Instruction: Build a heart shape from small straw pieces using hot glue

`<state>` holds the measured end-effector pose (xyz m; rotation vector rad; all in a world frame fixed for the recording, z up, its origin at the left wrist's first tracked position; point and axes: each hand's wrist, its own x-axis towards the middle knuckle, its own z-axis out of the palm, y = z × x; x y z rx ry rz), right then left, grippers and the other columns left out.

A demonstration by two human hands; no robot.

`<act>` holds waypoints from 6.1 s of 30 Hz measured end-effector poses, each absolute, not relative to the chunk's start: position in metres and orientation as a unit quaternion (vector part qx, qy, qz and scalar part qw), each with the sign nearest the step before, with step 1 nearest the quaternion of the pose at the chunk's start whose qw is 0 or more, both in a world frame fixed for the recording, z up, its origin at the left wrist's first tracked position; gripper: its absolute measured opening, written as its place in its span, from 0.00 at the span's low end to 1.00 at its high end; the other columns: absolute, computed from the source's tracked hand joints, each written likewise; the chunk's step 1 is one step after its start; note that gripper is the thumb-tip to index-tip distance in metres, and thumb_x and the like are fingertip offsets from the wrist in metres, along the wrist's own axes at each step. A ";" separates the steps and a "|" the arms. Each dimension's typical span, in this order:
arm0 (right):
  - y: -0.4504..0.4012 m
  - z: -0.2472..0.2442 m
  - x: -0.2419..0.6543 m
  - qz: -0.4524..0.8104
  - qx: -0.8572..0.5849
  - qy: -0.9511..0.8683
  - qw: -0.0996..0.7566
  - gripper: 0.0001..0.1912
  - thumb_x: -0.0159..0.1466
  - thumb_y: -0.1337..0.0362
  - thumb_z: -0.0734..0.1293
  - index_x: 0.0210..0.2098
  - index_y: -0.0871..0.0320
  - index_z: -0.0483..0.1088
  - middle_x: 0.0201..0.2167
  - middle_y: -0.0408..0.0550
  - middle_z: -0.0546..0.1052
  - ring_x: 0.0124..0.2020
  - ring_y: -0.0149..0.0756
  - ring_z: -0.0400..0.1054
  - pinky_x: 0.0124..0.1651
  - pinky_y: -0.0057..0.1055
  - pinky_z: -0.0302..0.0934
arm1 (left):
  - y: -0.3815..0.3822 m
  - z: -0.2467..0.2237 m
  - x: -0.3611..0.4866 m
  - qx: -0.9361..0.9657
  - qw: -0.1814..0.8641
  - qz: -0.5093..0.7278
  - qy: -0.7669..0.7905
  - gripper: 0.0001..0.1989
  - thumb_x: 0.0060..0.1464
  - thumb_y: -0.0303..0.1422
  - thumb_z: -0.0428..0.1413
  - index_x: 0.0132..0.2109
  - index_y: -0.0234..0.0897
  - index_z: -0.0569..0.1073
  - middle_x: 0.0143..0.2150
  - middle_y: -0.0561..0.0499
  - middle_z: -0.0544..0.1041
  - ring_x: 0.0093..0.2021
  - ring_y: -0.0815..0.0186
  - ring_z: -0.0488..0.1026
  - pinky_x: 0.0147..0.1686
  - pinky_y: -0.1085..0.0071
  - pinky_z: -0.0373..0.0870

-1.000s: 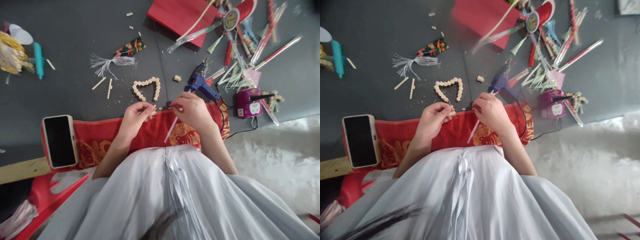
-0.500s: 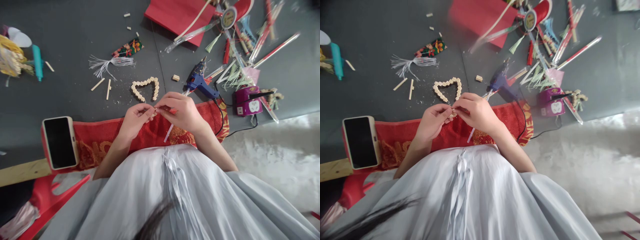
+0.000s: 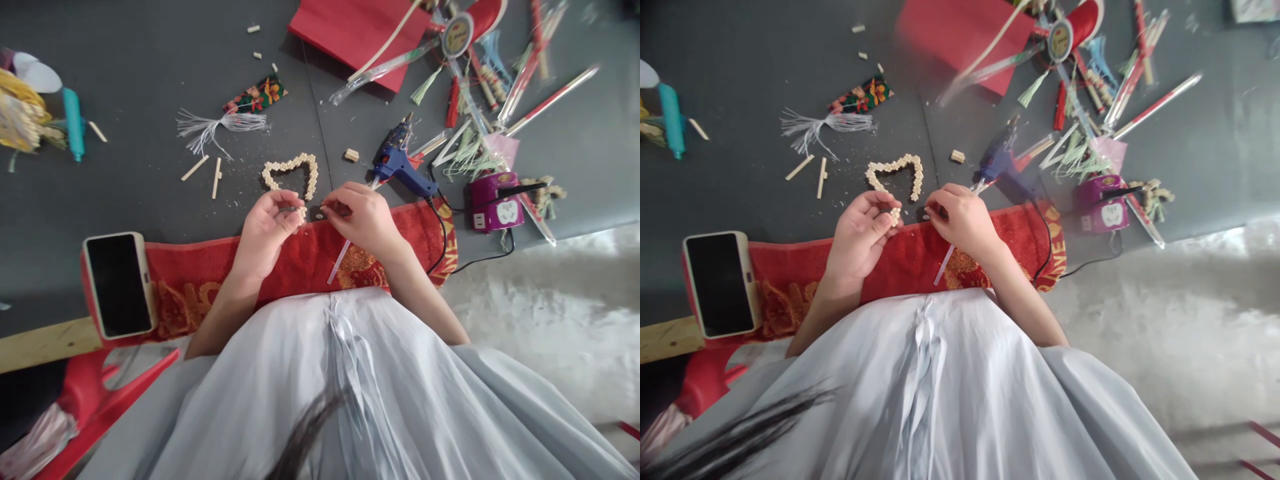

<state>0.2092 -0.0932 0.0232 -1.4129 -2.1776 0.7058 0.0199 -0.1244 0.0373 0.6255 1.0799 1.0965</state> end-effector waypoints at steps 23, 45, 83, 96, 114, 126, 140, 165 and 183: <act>-0.088 0.034 0.254 0.171 -0.582 -0.752 0.258 0.11 0.65 0.64 0.64 0.40 0.54 0.80 0.35 0.48 0.78 0.32 0.36 0.70 0.39 0.36 0.67 | -0.124 0.030 0.021 0.255 0.669 0.482 0.505 0.19 0.37 0.42 0.73 0.35 0.37 0.81 0.29 0.54 0.80 0.30 0.74 0.77 0.35 0.78 0.76; -0.046 0.014 0.316 0.041 -0.645 -0.759 0.083 0.13 0.62 0.58 0.68 0.42 0.60 0.73 0.37 0.58 0.76 0.41 0.51 0.68 0.48 0.50 0.64 | -0.120 0.038 0.032 0.273 0.657 0.462 0.530 0.22 0.38 0.41 0.72 0.36 0.37 0.72 0.31 0.56 0.78 0.26 0.75 0.75 0.24 0.81 0.73; -0.140 0.053 0.269 0.627 -0.549 -0.415 0.364 0.30 0.52 0.33 0.71 0.24 0.55 0.69 0.19 0.42 0.72 0.15 0.27 0.61 0.18 0.28 0.56 | -0.109 0.037 0.051 0.185 0.726 0.520 0.410 0.23 0.30 0.38 0.77 0.36 0.38 0.81 0.27 0.57 0.79 0.26 0.74 0.77 0.22 0.82 0.73; -0.139 0.054 0.267 0.629 -0.553 -0.428 0.339 0.32 0.50 0.32 0.71 0.20 0.56 0.68 0.17 0.43 0.71 0.16 0.27 0.61 0.17 0.27 0.54 | -0.111 0.035 0.047 0.241 0.719 0.519 0.394 0.16 0.38 0.38 0.74 0.36 0.40 0.83 0.23 0.57 0.76 0.21 0.78 0.71 0.20 0.83 0.69; -0.138 0.056 0.272 0.623 -0.552 -0.445 0.330 0.31 0.53 0.33 0.70 0.18 0.56 0.69 0.13 0.44 0.71 0.15 0.29 0.61 0.17 0.28 0.53 | -0.112 0.040 0.048 0.235 0.717 0.522 0.398 0.15 0.37 0.36 0.73 0.35 0.39 0.83 0.24 0.56 0.75 0.22 0.78 0.69 0.21 0.82 0.67; -0.138 0.056 0.274 0.615 -0.550 -0.455 0.336 0.31 0.54 0.33 0.69 0.19 0.56 0.68 0.15 0.44 0.71 0.15 0.28 0.61 0.17 0.28 0.53 | -0.112 0.039 0.048 0.237 0.717 0.520 0.399 0.15 0.38 0.36 0.73 0.35 0.39 0.83 0.23 0.56 0.75 0.22 0.78 0.68 0.22 0.82 0.66; -0.107 0.042 0.319 0.291 -0.676 -0.600 0.314 0.18 0.62 0.45 0.67 0.36 0.54 0.72 0.27 0.46 0.75 0.28 0.37 0.67 0.38 0.39 0.66 | -0.108 0.036 0.042 0.218 0.686 0.537 0.440 0.14 0.38 0.35 0.72 0.36 0.40 0.83 0.23 0.57 0.73 0.22 0.78 0.67 0.21 0.82 0.66; -0.086 0.042 0.205 0.175 -0.579 -0.797 -0.001 0.10 0.68 0.63 0.64 0.38 0.61 0.76 0.38 0.55 0.77 0.41 0.44 0.69 0.44 0.36 0.59 | -0.107 0.034 0.039 0.247 0.612 0.566 0.494 0.14 0.39 0.34 0.71 0.36 0.38 0.81 0.26 0.57 0.74 0.21 0.78 0.65 0.19 0.79 0.61; -0.086 0.050 0.210 0.296 -0.550 -0.757 0.191 0.04 0.60 0.68 0.65 0.32 0.58 0.73 0.31 0.46 0.78 0.33 0.35 0.71 0.39 0.31 0.64 | -0.108 0.035 0.040 0.248 0.629 0.552 0.489 0.13 0.41 0.34 0.71 0.36 0.38 0.81 0.27 0.56 0.74 0.23 0.78 0.66 0.22 0.80 0.63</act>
